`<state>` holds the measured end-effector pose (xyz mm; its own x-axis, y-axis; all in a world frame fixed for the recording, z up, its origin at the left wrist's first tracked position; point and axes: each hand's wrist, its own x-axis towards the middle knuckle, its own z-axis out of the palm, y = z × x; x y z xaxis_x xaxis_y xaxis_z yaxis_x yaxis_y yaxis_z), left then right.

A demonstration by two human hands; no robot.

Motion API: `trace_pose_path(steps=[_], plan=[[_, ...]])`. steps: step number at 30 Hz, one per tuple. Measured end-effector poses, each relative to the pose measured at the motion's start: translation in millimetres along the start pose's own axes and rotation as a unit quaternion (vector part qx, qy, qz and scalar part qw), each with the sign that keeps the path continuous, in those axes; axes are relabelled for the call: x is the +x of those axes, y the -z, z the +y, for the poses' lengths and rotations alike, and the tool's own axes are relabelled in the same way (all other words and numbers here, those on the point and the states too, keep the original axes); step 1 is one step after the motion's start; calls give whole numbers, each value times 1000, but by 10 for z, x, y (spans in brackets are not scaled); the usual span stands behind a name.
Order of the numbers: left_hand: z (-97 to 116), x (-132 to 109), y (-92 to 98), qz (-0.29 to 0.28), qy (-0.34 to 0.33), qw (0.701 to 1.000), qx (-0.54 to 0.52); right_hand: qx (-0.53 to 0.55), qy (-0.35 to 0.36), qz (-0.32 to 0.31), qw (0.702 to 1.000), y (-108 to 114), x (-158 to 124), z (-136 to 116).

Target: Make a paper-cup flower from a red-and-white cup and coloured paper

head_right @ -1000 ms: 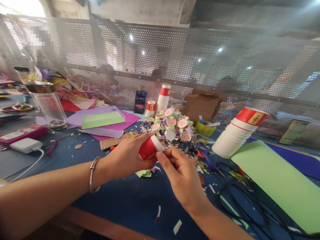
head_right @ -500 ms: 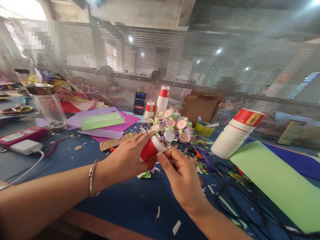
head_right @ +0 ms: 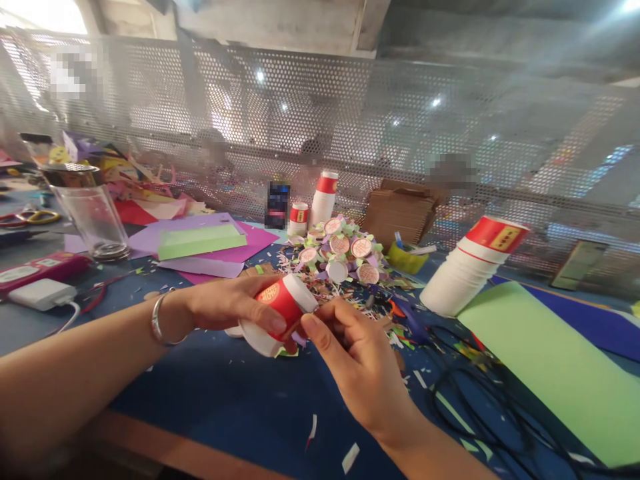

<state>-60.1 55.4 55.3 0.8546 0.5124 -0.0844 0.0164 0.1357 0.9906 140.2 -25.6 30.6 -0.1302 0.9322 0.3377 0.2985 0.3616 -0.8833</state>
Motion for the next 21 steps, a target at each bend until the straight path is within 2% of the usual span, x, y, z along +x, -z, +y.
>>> trace_pose_path(steps=[5,9,12,15,19,21], plan=[[16,-5,-86,35,-7,997,75,-9,-2,-6,1000,-16,-1,-28],[-43,16,-96,90,-61,977,181,-14,-4,-10,1000,-11,3,8],[-59,21,-109,108,-71,966,223,-31,2,-11,999,-6,0,6],[-6,-7,-128,113,-43,961,248,-38,8,-14,999,-13,-8,-9],[92,-50,-145,81,28,973,212,-28,2,-20,999,-29,-22,0],[120,-56,-144,73,42,975,204,-24,2,-18,1000,-35,-25,9]])
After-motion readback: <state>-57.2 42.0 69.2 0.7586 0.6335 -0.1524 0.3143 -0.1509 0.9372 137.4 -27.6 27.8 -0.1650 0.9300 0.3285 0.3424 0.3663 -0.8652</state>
